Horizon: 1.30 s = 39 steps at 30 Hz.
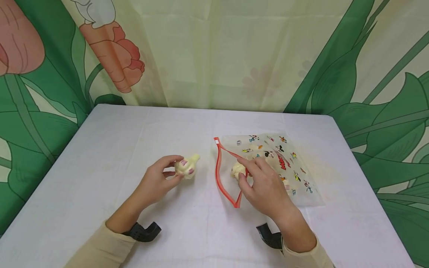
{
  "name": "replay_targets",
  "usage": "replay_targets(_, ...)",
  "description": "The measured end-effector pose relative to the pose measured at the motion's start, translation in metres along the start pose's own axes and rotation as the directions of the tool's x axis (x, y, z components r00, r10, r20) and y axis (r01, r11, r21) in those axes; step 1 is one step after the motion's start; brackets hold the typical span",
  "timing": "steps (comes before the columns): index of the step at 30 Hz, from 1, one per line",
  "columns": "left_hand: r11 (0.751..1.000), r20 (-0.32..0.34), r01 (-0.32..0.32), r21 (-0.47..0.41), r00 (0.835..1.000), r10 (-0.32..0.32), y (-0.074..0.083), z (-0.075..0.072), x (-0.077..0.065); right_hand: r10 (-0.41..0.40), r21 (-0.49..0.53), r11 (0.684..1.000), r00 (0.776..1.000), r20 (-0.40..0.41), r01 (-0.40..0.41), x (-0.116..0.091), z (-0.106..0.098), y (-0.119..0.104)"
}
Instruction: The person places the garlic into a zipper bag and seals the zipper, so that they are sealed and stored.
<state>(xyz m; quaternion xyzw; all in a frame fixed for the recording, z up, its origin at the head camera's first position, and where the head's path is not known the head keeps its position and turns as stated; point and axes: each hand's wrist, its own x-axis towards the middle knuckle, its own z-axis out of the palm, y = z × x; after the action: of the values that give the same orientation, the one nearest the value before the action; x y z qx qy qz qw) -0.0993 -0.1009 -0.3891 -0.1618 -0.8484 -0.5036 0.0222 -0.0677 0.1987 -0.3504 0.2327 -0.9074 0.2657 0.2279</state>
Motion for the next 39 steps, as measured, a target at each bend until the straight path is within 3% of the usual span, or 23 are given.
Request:
replay_targets(11, 0.999, 0.107, -0.029, -0.036, 0.994, 0.033, 0.013, 0.032, 0.005, 0.008, -0.027, 1.0, 1.0, 0.009, -0.008, 0.0, -0.001, -0.001)
replay_targets(20, 0.992, 0.167, -0.124, -0.022, 0.978, 0.126, 0.018, 0.055, 0.014, -0.005, -0.029, 1.0, 1.0, 0.004, 0.005, 0.0, 0.0, -0.001)
replay_targets(24, 0.986, 0.183, -0.162, 0.031, 0.971, 0.154, 0.022, 0.06, 0.016, -0.013, -0.026, 1.0, 1.0, -0.001, 0.013, 0.001, 0.001, -0.001)
replay_targets(29, 0.98, 0.204, -0.156, 0.12, 0.97, 0.13, 0.028, 0.063, 0.019, -0.023, -0.034, 0.999, 1.0, 0.0, 0.023, 0.001, 0.001, 0.0)
replay_targets(39, 0.975, 0.211, -0.108, 0.196, 0.975, 0.066, 0.036, 0.078, 0.028, -0.034, -0.028, 0.999, 0.999, -0.005, 0.034, 0.001, 0.002, 0.0)
